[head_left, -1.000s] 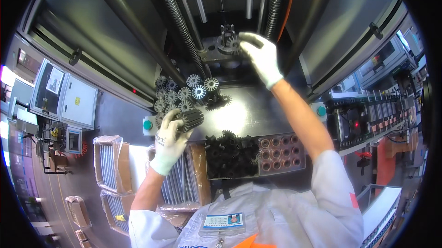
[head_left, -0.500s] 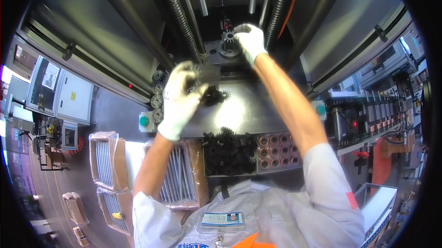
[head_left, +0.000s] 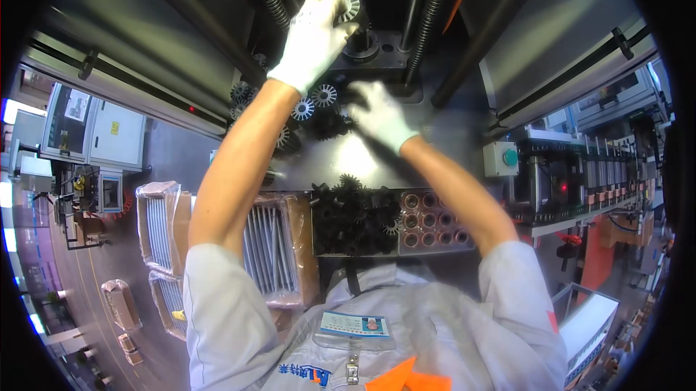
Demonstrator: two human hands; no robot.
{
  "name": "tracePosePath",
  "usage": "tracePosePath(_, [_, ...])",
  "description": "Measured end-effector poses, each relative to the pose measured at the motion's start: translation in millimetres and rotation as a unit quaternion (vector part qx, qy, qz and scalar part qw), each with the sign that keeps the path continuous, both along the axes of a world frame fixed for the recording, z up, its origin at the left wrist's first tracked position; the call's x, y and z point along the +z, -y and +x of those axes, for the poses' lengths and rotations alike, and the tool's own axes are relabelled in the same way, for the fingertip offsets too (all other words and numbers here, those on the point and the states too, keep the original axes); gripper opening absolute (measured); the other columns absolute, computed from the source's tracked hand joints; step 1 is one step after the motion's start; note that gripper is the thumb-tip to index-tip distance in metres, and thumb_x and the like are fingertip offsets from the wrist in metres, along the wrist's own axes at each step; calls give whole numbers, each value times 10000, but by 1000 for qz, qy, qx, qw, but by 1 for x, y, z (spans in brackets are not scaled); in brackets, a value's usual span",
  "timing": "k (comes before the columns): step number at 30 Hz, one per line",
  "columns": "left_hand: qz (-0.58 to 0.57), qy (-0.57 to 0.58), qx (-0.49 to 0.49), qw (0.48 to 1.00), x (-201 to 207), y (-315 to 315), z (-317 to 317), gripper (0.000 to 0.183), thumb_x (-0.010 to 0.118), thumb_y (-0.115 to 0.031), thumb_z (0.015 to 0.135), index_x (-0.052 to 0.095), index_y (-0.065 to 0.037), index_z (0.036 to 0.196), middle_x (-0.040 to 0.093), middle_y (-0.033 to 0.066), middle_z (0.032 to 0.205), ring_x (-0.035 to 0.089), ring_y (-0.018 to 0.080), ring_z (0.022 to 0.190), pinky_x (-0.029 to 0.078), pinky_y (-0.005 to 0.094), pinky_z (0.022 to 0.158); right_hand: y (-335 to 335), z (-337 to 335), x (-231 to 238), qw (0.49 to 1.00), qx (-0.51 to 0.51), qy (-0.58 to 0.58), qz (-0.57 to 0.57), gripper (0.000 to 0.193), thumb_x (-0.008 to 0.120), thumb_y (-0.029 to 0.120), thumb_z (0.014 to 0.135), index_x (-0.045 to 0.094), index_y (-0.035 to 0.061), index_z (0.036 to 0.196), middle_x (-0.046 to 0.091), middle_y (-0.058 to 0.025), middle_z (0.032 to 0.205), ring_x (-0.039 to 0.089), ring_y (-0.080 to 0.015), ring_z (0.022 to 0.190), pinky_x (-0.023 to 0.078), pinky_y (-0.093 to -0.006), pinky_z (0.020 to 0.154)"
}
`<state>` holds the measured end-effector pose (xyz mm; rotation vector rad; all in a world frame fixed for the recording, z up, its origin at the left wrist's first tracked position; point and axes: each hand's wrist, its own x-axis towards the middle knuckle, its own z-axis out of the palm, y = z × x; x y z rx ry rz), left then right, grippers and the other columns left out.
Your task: The person places gear-like components into a press machine, operates the press, and kemudian organizes finished rotor components into a storage rack.
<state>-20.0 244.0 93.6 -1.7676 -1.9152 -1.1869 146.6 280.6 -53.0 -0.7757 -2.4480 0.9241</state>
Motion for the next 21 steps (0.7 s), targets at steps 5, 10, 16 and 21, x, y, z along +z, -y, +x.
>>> tracePosePath(5, [-141, -43, -94, 985, 27, -27, -23, 344, 802, -61, 744, 585, 2, 1002, 628, 155, 1013, 643, 322, 947, 513, 376, 823, 7, 13, -26, 986, 121, 114, 7, 546, 636, 301, 917, 488, 177, 1428, 573, -198, 1212, 598, -386, 1112, 470, -477, 981])
tracePosePath(10, [-210, -71, -61, 973, 31, -44, -19, 355, 800, -138, 756, 629, -8, 1039, 685, 187, 946, 673, 362, 917, 517, 404, 810, 8, 22, -31, 988, 120, 69, 70, 320, 644, 289, 902, 649, 118, 1172, 608, -152, 1189, 618, -356, 1070, 495, -454, 924])
tracePosePath(16, [-261, -100, 16, 960, -41, -36, -13, 258, 796, -178, 753, 714, -87, 980, 682, 144, 1004, 656, 344, 987, 525, 434, 863, 13, 11, -41, 965, 179, 114, 151, 254, 651, 297, 880, 604, 102, 1036, 641, -147, 1038, 666, -351, 940, 529, -461, 806])
tracePosePath(21, [-214, -165, 69, 960, -20, 14, 12, 422, 744, -277, 825, 653, -103, 1199, 648, 142, 1178, 651, 352, 1026, 523, 451, 870, 13, 29, -40, 989, 133, 47, 50, 309, 597, 157, 859, 555, 111, 1161, 622, -203, 1086, 634, -418, 970, 515, -505, 849])
